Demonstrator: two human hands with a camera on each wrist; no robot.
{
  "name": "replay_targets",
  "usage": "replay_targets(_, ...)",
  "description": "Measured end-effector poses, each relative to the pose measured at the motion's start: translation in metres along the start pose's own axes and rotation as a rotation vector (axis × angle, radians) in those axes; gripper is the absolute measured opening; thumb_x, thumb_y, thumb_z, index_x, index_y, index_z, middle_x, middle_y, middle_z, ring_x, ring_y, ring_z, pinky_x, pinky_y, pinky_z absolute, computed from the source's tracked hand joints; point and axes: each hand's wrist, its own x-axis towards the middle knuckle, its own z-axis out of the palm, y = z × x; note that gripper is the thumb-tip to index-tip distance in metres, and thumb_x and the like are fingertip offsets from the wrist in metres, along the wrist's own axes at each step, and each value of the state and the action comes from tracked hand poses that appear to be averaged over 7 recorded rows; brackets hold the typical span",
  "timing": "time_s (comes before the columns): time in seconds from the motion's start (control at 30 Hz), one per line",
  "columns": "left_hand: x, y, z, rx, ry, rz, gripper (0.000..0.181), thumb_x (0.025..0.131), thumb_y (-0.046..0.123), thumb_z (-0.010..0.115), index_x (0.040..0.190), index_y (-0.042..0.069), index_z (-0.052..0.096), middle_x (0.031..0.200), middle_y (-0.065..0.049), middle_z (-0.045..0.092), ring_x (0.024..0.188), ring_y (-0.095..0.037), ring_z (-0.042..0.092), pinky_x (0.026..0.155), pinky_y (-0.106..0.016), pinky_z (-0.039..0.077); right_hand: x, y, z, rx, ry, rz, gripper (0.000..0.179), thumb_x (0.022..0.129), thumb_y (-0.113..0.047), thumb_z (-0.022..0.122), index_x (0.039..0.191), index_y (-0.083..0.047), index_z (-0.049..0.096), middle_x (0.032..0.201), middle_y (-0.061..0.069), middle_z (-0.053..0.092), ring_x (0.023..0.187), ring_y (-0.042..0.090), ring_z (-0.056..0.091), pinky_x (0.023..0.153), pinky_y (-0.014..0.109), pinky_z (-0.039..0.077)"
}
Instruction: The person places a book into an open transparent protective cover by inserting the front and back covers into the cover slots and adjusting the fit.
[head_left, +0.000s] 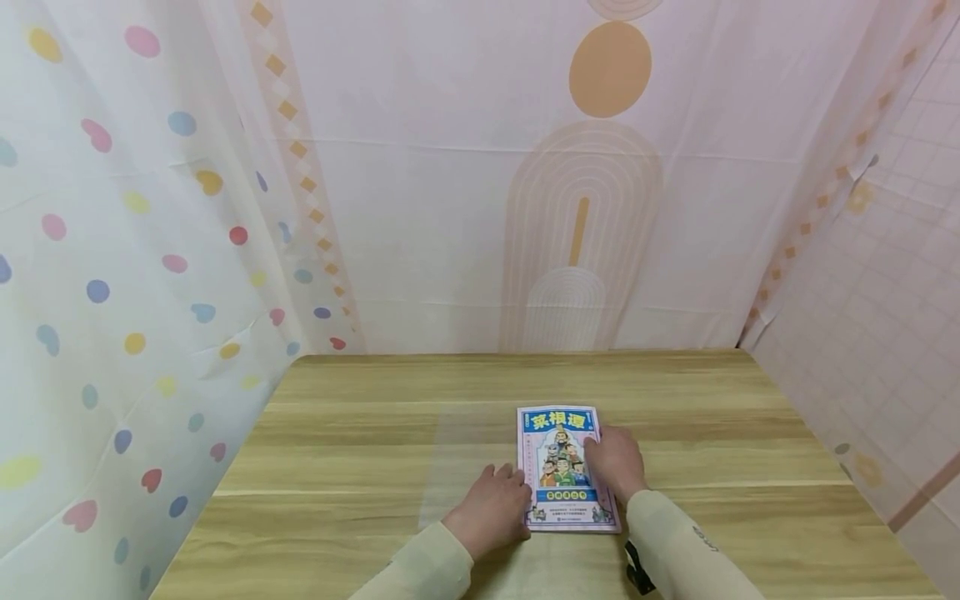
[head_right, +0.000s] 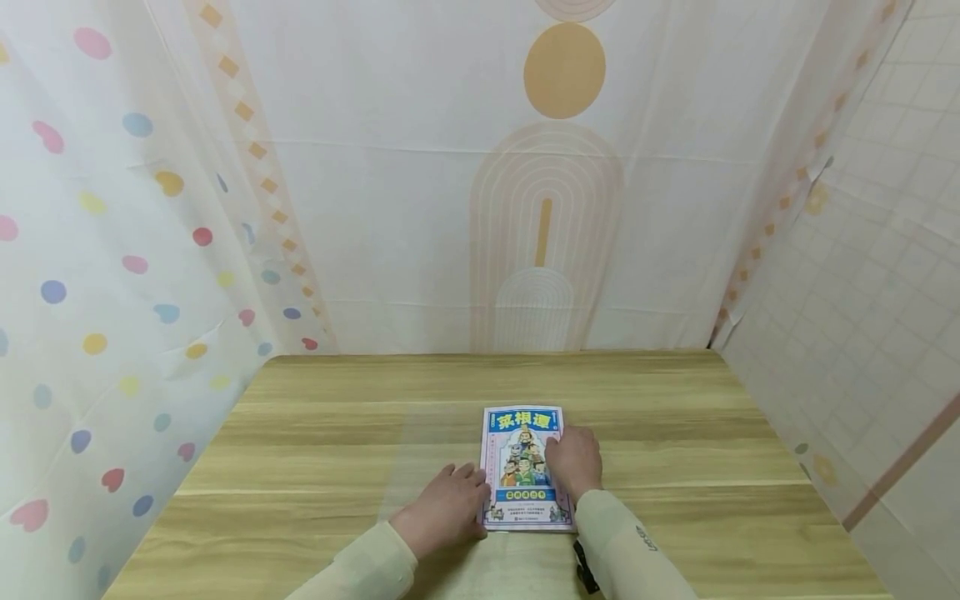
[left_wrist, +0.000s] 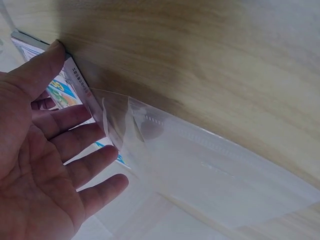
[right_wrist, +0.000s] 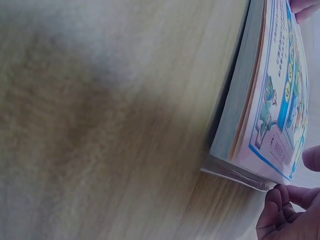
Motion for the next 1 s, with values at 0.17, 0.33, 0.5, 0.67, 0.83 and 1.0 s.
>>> replay_targets(0.17,0.0002,0.0005,0.0007,0.007,0.006,0.001,0.044,0.080,0.052,0.079,0.103,0.015,0.072,0.099,0.002,0.064,0.099,-0.018,0.057,0.093,-0.040,0.047,0.0000,0.0001,-0.0004,-0.005,0.001,-0.007,0.040,0.102,-0.023,0.051,0.129,0.006,0.059,0.086,0.009,0.062,0.075,0.021,0.060,0.066,0.034,0.050)
replay_targets(0.33,0.0002,0.0007,0.0018,0.025,0.022,0.005,0.045,0.080,0.053,0.078,0.102,0.015,0.072,0.099,0.002,0.064,0.098,-0.017,0.058,0.092,-0.040,0.048,-0.0004,0.0000,-0.0017,-0.017,0.012,-0.019,0.042,0.102,-0.022,0.051,0.132,0.007,0.057,0.090,0.011,0.064,0.079,0.023,0.060,0.073,0.038,0.050)
replay_targets(0.5,-0.0002,0.0010,0.0018,0.028,0.024,0.007,0.045,0.080,0.053,0.078,0.104,0.015,0.072,0.103,0.001,0.066,0.102,-0.018,0.059,0.094,-0.041,0.048,-0.0005,0.0002,-0.0024,-0.040,0.018,-0.018,0.044,0.102,-0.022,0.052,0.134,0.009,0.053,0.099,0.015,0.064,0.087,0.027,0.060,0.080,0.044,0.050)
replay_targets(0.67,0.0002,0.0007,0.0005,0.022,0.007,0.008,0.046,0.081,0.052,0.078,0.107,0.015,0.072,0.107,0.000,0.066,0.105,-0.019,0.059,0.096,-0.042,0.047,0.0000,0.0001,-0.0029,-0.054,0.020,-0.011,0.046,0.102,-0.023,0.051,0.136,0.009,0.052,0.105,0.018,0.065,0.092,0.030,0.060,0.085,0.049,0.049)
replay_targets(0.83,0.0003,0.0003,-0.0005,0.022,0.003,0.010,0.046,0.081,0.052,0.078,0.107,0.015,0.072,0.105,0.000,0.066,0.103,-0.019,0.058,0.096,-0.042,0.047,0.0001,0.0004,-0.0054,-0.024,0.026,0.014,0.045,0.102,-0.025,0.050,0.133,0.008,0.054,0.107,0.019,0.065,0.094,0.032,0.060,0.087,0.052,0.048)
replay_targets(1.0,0.0003,0.0010,-0.0001,0.047,0.012,0.009,0.045,0.081,0.053,0.078,0.104,0.015,0.072,0.099,0.001,0.064,0.097,-0.017,0.057,0.092,-0.040,0.048,0.0002,0.0028,-0.0080,0.018,0.040,0.025,0.043,0.103,-0.029,0.048,0.125,0.007,0.057,0.111,0.021,0.064,0.098,0.035,0.060,0.085,0.051,0.048)
